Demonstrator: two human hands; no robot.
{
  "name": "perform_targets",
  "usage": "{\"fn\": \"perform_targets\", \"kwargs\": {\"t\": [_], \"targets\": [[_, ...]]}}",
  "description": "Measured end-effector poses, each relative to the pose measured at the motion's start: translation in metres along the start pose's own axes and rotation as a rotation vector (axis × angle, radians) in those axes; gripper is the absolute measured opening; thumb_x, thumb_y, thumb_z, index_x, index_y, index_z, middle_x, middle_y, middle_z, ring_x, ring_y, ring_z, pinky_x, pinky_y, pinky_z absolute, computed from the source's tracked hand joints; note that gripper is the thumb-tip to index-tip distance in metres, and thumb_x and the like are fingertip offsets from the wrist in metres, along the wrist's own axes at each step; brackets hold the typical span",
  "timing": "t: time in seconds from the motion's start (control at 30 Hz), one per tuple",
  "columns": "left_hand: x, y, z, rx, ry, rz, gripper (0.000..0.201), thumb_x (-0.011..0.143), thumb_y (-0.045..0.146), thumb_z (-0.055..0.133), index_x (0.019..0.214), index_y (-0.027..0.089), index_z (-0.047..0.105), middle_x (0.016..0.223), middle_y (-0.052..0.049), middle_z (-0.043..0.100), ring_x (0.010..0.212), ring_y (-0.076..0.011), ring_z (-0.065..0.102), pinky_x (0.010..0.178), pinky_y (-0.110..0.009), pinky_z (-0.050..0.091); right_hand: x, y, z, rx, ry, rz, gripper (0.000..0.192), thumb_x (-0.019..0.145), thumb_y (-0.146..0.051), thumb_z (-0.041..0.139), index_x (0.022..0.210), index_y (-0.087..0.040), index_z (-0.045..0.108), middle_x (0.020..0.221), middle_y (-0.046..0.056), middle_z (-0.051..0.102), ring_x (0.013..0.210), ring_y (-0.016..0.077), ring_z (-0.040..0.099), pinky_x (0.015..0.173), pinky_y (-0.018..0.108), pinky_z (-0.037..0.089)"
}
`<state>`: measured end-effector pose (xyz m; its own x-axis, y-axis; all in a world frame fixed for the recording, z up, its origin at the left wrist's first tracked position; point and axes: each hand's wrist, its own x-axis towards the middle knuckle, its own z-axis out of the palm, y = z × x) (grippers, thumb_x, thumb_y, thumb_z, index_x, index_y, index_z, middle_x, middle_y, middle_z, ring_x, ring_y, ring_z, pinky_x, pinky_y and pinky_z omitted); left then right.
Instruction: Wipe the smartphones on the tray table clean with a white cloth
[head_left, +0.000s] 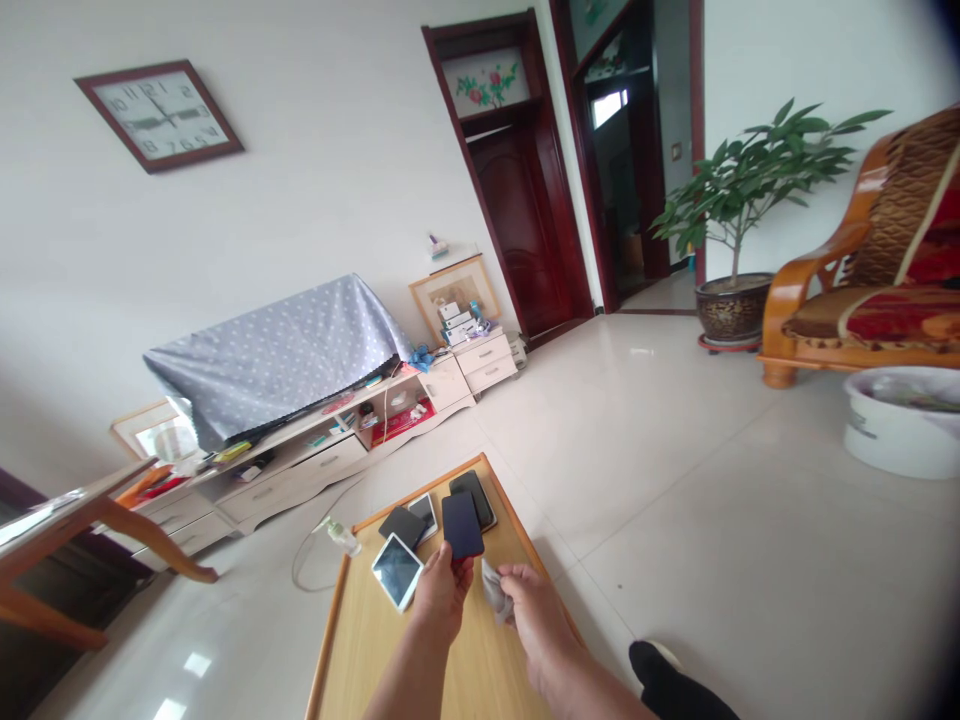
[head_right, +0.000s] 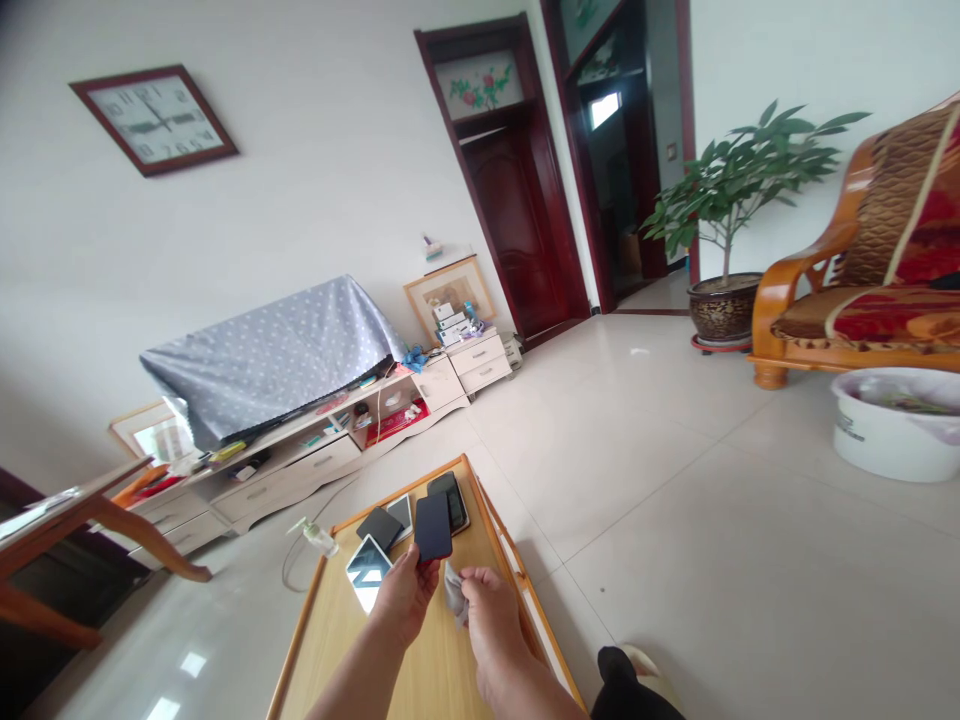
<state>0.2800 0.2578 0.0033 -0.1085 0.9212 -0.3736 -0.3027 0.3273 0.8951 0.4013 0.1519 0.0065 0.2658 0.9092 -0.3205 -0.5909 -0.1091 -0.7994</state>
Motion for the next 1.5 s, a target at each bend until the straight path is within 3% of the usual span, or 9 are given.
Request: {"fn": "perform_targets", "kwargs": {"t": [0.27,0.8,1.0,1.2,1.27,1.37,1.5], "targets": [[0.025,0.000,0.011,0.098,0.040,0.071,0.025,0.076,0.012,0.066,0.100,0.018,0.062,0.072,0.001,0.064,0.057,-0.0071,0.061,0.062,-0.020,0.055,0.010,0.001,0.001,0.026,0.003,0.028,0.024,0.069,-0.037,0.062,0.084,-0.019,0.067,0.078,0.003,0.069,0.072,0.0197,0.060,0.058,0.028,0.040],[0.055,0.004,0.026,0.296,0.063,0.149,0.016,0.072,0.019,0.073,0.084,0.016,0.062,0.065,0.004,0.057,0.054,-0.0083,0.059,0.059,-0.023,0.052,0.031,0.019,0.005,-0.028,0.008,0.049,0.019,0.076,-0.038,0.065,0.082,-0.020,0.065,0.074,0.006,0.065,0.066,0.0186,0.057,0.057,0.029,0.039],[0.060,0.008,0.028,0.425,0.068,0.183,0.026,0.072,0.026,0.073,0.095,0.016,0.066,0.068,0.001,0.062,0.055,-0.0110,0.060,0.054,-0.023,0.048,0.043,0.029,0.006,-0.034,0.014,0.091,0.023,0.071,-0.039,0.068,0.086,-0.021,0.067,0.073,0.005,0.066,0.067,0.0207,0.059,0.055,0.029,0.040],[0.063,0.008,0.025,0.625,0.091,0.250,0.046,0.078,0.033,0.065,0.121,0.015,0.061,0.081,-0.004,0.067,0.058,-0.0139,0.063,0.054,-0.025,0.045,0.038,0.027,0.010,-0.022,0.007,0.060,0.025,0.071,-0.037,0.064,0.088,-0.019,0.068,0.075,0.006,0.067,0.066,0.0192,0.059,0.055,0.028,0.039],[0.061,0.010,0.020,0.711,0.133,0.303,0.052,0.081,0.036,0.062,0.127,0.015,0.057,0.096,-0.008,0.069,0.065,-0.0154,0.065,0.060,-0.027,0.048,0.036,0.027,0.010,-0.033,0.001,0.058,0.028,0.072,-0.037,0.062,0.090,-0.018,0.069,0.078,0.006,0.069,0.069,0.0193,0.060,0.056,0.028,0.040],[0.056,0.015,0.005,0.851,0.219,0.419,0.052,0.085,0.039,0.057,0.132,0.017,0.056,0.122,-0.013,0.063,0.093,-0.0214,0.067,0.083,-0.033,0.050,0.034,0.028,0.010,-0.080,0.000,0.074,0.031,0.071,-0.038,0.062,0.094,-0.019,0.069,0.082,0.006,0.071,0.074,0.0198,0.063,0.060,0.028,0.042],[0.042,0.021,-0.026,1.038,0.348,0.509,0.048,0.088,0.041,0.051,0.133,0.024,0.057,0.139,-0.013,0.054,0.131,-0.0319,0.045,0.111,-0.046,0.031,0.033,0.031,0.011,-0.107,-0.003,0.083,0.032,0.071,-0.039,0.062,0.096,-0.020,0.069,0.084,0.004,0.072,0.074,0.0184,0.063,0.060,0.027,0.043]]}}
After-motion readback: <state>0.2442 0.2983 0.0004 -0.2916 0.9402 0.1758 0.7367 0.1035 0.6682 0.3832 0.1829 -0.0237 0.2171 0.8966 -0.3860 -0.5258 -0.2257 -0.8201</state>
